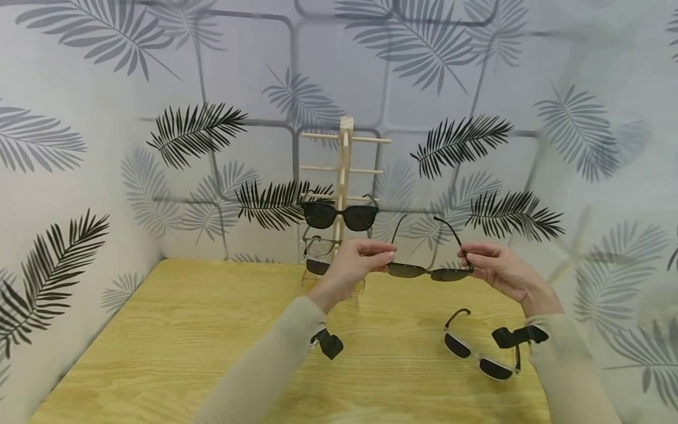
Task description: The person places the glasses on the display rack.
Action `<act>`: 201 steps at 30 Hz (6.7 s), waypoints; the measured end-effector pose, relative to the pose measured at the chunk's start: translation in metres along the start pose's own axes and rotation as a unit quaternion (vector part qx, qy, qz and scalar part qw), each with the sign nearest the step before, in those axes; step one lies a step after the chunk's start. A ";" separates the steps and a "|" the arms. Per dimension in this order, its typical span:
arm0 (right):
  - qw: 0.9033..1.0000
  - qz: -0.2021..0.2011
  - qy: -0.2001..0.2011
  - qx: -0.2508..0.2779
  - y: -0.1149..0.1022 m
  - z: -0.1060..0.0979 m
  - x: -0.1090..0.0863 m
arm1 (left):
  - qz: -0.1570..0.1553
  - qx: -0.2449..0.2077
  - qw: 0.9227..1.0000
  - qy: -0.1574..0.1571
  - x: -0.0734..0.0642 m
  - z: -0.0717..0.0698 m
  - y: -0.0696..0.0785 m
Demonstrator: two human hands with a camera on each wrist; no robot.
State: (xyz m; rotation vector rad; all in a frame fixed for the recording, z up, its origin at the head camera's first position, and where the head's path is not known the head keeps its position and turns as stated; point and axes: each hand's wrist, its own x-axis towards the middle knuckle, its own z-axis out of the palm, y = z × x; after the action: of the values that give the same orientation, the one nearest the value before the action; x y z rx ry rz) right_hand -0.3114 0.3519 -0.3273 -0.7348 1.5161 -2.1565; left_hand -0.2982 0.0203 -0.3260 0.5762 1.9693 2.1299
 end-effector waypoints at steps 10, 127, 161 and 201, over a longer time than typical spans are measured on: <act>1.000 0.002 0.013 -0.020 -0.018 0.022 0.011 | 0.031 0.020 0.999 0.000 -0.004 -0.012 0.021; 0.980 0.054 0.179 0.074 -0.069 0.120 0.178 | 0.032 -0.122 0.980 0.157 0.018 -0.136 0.109; 0.972 0.066 0.223 0.030 -0.060 0.106 0.182 | -0.007 -0.107 0.977 0.185 0.031 -0.135 0.107; 0.983 0.043 0.176 -0.035 -0.013 0.082 0.079 | 0.275 0.037 0.950 0.141 0.000 -0.095 0.054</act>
State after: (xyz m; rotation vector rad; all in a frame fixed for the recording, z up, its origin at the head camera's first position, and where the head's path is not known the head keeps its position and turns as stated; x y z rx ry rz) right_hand -0.3222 0.2494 -0.2779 -0.3096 1.7685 -2.2635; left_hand -0.3293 -0.0726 -0.2770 0.9825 2.2480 2.5876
